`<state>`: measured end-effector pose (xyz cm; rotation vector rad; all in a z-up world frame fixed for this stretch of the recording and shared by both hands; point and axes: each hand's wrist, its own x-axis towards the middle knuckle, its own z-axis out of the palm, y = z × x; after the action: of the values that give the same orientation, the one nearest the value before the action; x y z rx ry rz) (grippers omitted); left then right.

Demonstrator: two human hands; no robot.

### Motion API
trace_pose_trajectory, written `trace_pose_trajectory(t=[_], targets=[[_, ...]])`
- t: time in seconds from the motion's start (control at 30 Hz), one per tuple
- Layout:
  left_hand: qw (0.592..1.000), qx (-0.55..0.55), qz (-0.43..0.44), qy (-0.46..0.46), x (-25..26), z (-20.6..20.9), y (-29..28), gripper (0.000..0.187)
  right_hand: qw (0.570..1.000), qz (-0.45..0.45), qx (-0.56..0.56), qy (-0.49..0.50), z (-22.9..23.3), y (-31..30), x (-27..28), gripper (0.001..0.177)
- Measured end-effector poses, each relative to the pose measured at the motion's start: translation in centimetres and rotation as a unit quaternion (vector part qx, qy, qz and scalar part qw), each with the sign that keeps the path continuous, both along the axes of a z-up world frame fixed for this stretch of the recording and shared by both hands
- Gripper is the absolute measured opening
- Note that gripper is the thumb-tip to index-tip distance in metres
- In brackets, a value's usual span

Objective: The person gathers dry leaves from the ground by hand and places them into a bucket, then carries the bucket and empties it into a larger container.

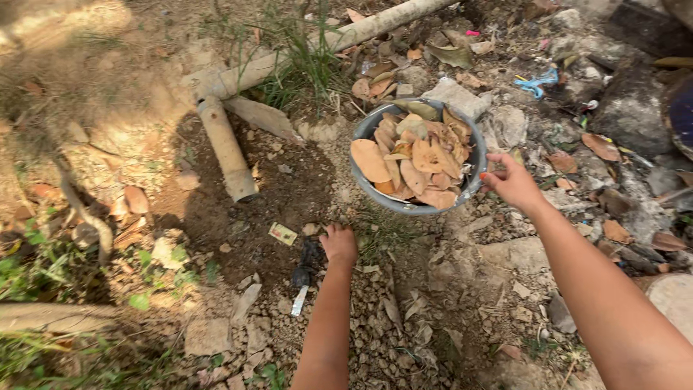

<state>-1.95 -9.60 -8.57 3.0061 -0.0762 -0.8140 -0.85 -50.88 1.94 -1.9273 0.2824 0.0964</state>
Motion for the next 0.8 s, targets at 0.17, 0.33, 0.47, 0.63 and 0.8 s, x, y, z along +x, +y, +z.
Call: trace_pose_trajectory(t=[0.17, 0.33, 0.47, 0.63, 0.8], targets=[[1.000, -0.002, 0.017, -0.017, 0.2, -1.0, -0.3, 0.040, 0.997, 0.003, -0.063, 0.034, 2.3, 1.1, -0.8, 0.053], [1.000, -0.007, 0.020, -0.014, 0.4, -2.4, 0.7, 0.049, 0.995, -0.005, -0.088, 0.047, 3.9, 2.1, -1.1, 0.053], [1.000, 0.018, 0.007, -0.005, -0.3, -2.0, 0.7, 0.041, 0.993, -0.010, -0.103, 0.053, 3.9, 2.1, -0.8, 0.054], [0.997, -0.006, 0.007, -0.073, -0.2, -0.9, 1.0, 0.027, 0.994, -0.003, -0.103, 0.042, 3.0, 1.6, -0.9, 0.053], [0.979, -0.119, 0.113, -0.118, 0.6, 1.8, 2.3, 0.026, 0.994, -0.001, -0.107, 0.021, 2.2, 1.2, -0.8, 0.052]])
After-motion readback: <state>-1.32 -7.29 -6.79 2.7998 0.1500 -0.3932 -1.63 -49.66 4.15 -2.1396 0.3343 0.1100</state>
